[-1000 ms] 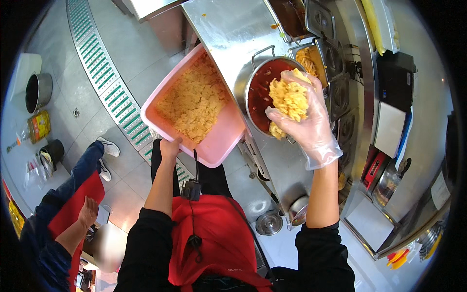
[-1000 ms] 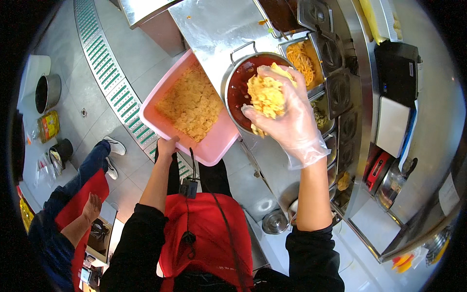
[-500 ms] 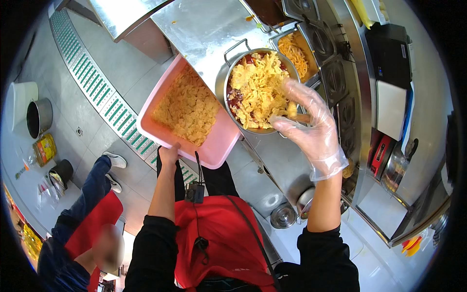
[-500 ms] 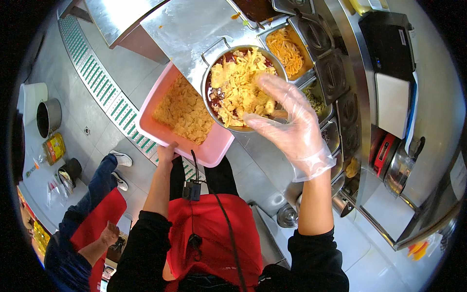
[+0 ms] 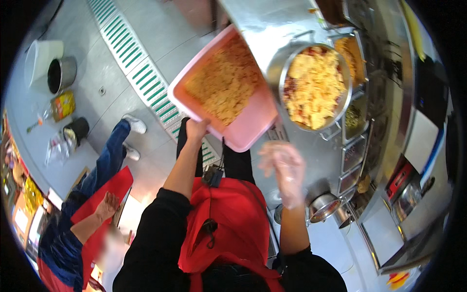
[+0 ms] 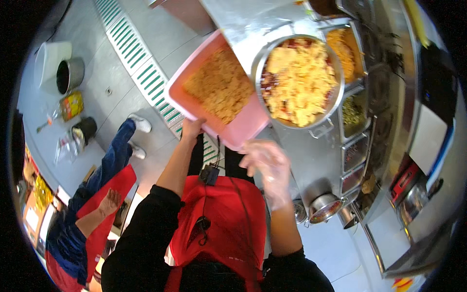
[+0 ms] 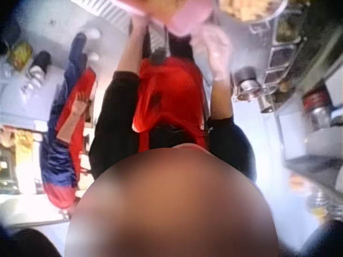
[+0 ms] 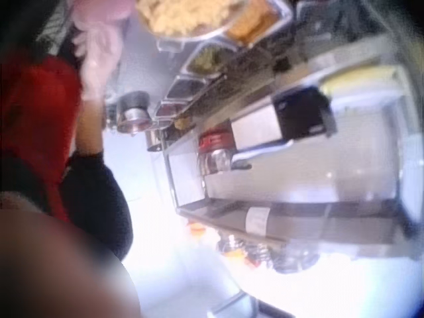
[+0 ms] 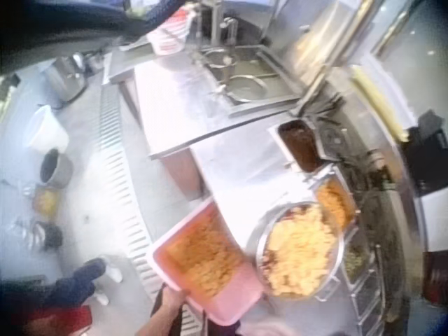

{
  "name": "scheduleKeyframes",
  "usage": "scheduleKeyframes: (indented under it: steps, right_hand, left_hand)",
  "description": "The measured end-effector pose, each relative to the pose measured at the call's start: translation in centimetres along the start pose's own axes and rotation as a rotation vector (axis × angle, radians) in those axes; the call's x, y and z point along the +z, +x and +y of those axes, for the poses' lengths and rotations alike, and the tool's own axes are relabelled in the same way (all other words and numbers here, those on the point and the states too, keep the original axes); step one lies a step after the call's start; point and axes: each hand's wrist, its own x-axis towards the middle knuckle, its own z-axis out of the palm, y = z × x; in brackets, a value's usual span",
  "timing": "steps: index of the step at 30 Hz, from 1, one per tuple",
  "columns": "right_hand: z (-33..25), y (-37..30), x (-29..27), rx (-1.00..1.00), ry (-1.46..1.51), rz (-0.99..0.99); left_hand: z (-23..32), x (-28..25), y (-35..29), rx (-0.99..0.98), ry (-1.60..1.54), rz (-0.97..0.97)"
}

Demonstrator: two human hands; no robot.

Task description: The person assembles two noodle bowls by adding various toppings from stainless steel containers, ladling broth from a large pot, and placing scrambled egg on top. The person uses tongs and a ladle to transfer ingredients and liquid into the bowls.

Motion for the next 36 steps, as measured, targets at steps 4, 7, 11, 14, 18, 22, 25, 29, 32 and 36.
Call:
scheduleKeyframes:
  steps: [4,7,11,14,18,22,25,29,32,36]
  right_hand:
    - [14.7,8.7,1.8,0.083,-0.309,-0.105]
    - [24.6,18.5,0.2,0.272,-0.429,0.076]
    - [33.3,31.1,-1.7,0.287,-0.494,0.141]
    - [36.3,33.9,-2.9,0.215,-1.133,-0.359]
    - [36.7,31.6,-1.4,0.426,-1.042,-0.418]
    - [34.4,31.4,1.4,0.567,-0.657,-0.171]
    - [33.4,31.8,2.9,0.472,-0.693,-0.222]
    - [32.9,31.7,3.0,0.504,-0.580,-0.229]
    - [31.9,31.6,2.2,0.555,-0.564,-0.220]
    - [30.7,31.4,2.6,0.455,-0.619,-0.295]
  left_hand:
    - [0.2,0.2,0.1,0.046,-0.051,0.003]
    - [0.3,-0.1,0.1,0.089,0.011,-0.027]
    - [0.6,-0.4,-0.5,0.162,0.132,-0.050]
    - [1.3,-0.1,-1.1,0.236,0.121,-0.080]
    - [3.3,0.4,-2.1,0.194,0.169,-0.088]
    - [5.1,1.0,-3.1,0.241,0.218,-0.088]
    - [5.6,1.1,-3.3,0.307,0.208,-0.048]
    - [5.8,0.8,-2.5,0.269,0.256,-0.085]
    - [5.9,1.0,-2.2,0.259,0.252,-0.079]
    - [5.7,1.5,-1.9,0.250,0.258,-0.085]
